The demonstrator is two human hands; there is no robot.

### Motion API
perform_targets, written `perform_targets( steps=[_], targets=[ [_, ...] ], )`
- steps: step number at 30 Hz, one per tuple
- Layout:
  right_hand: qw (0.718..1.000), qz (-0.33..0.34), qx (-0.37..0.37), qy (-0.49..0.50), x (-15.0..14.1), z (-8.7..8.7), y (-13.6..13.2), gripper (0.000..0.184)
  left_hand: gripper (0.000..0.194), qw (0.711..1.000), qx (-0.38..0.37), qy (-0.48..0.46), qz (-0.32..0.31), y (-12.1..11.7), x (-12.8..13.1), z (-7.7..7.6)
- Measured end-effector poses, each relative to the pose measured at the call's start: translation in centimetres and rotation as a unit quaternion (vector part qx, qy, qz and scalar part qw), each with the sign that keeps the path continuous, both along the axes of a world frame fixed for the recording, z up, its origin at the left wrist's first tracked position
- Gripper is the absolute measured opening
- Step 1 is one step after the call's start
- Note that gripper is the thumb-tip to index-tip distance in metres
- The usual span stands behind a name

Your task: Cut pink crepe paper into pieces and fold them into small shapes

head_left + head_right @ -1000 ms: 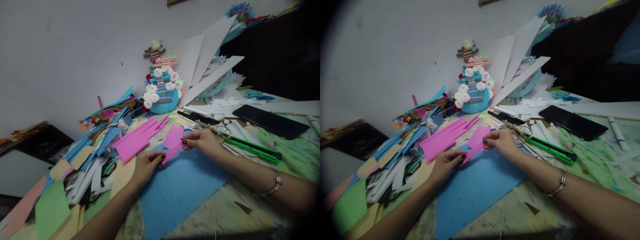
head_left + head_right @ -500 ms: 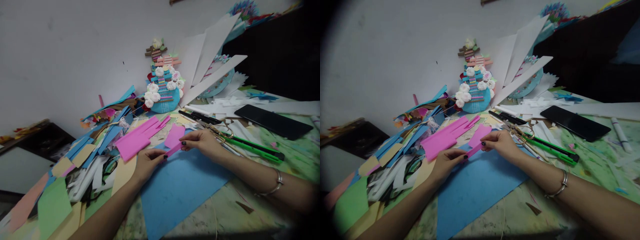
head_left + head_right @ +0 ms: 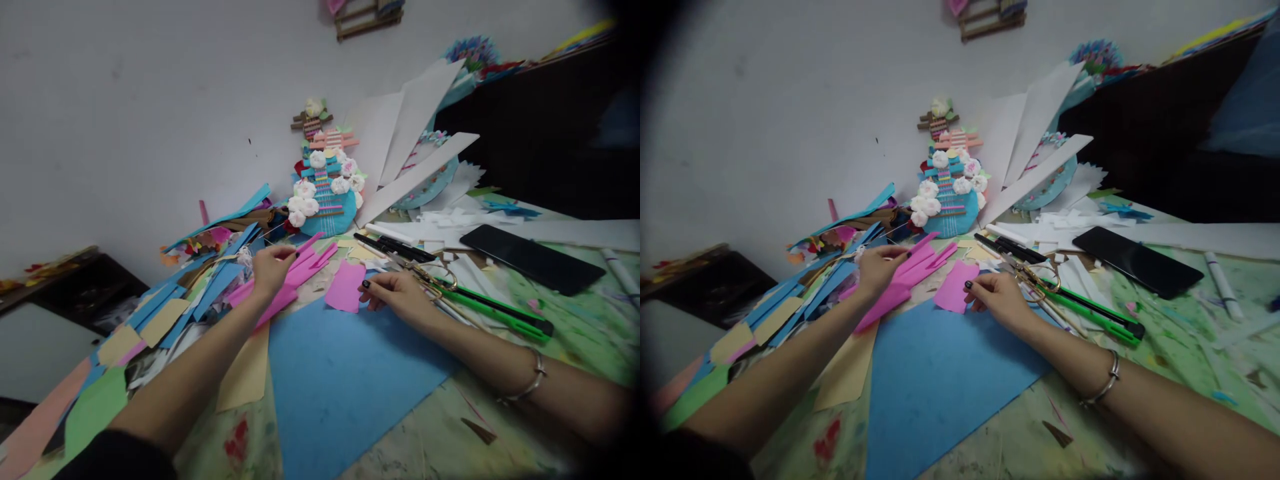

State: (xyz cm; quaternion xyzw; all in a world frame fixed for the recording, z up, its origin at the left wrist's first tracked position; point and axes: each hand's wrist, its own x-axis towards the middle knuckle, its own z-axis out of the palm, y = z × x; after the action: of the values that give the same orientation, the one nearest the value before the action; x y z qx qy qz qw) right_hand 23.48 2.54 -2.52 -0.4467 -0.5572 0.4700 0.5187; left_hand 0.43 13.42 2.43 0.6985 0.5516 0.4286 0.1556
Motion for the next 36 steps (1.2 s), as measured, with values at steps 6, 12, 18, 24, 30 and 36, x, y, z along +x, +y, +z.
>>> perform_targets(
  steps=[6, 12, 18, 24, 30, 36],
  targets=[
    [1.0, 0.008, 0.007, -0.01, 0.2, -0.6, 0.3, 0.031, 0.031, 0.995, -0.051, 0.087, -0.026, 4.4, 5.0, -2.7],
    [1.0, 0.012, 0.015, -0.015, 0.0, -0.7, 0.1, 0.032, 0.032, 0.993, -0.07, 0.096, -0.018, 5.1, 6.7, -5.0],
    [0.999, -0.028, 0.033, 0.004, 0.2, -0.3, 0.2, 0.027, 0.029, 0.997, -0.067, 0.011, -0.039, 2.8, 5.9, -2.6],
    [0.997, -0.025, 0.067, 0.026, 0.6, 0.7, -0.1, 0.067, 0.012, 0.968, -0.139, -0.085, -0.19, -6.5, 4.1, -0.9],
    [0.992, 0.092, 0.079, -0.043, -0.1, 0.2, -0.9, 0.028, 0.016, 0.94, -0.199, -0.13, -0.246, -11.5, 2.1, -2.0],
    [0.982, 0.108, 0.123, -0.09, -0.7, 0.2, -1.6, 0.027, 0.029, 0.916, -0.151, -0.162, -0.333, -11.1, 0.9, -3.5]
  ],
)
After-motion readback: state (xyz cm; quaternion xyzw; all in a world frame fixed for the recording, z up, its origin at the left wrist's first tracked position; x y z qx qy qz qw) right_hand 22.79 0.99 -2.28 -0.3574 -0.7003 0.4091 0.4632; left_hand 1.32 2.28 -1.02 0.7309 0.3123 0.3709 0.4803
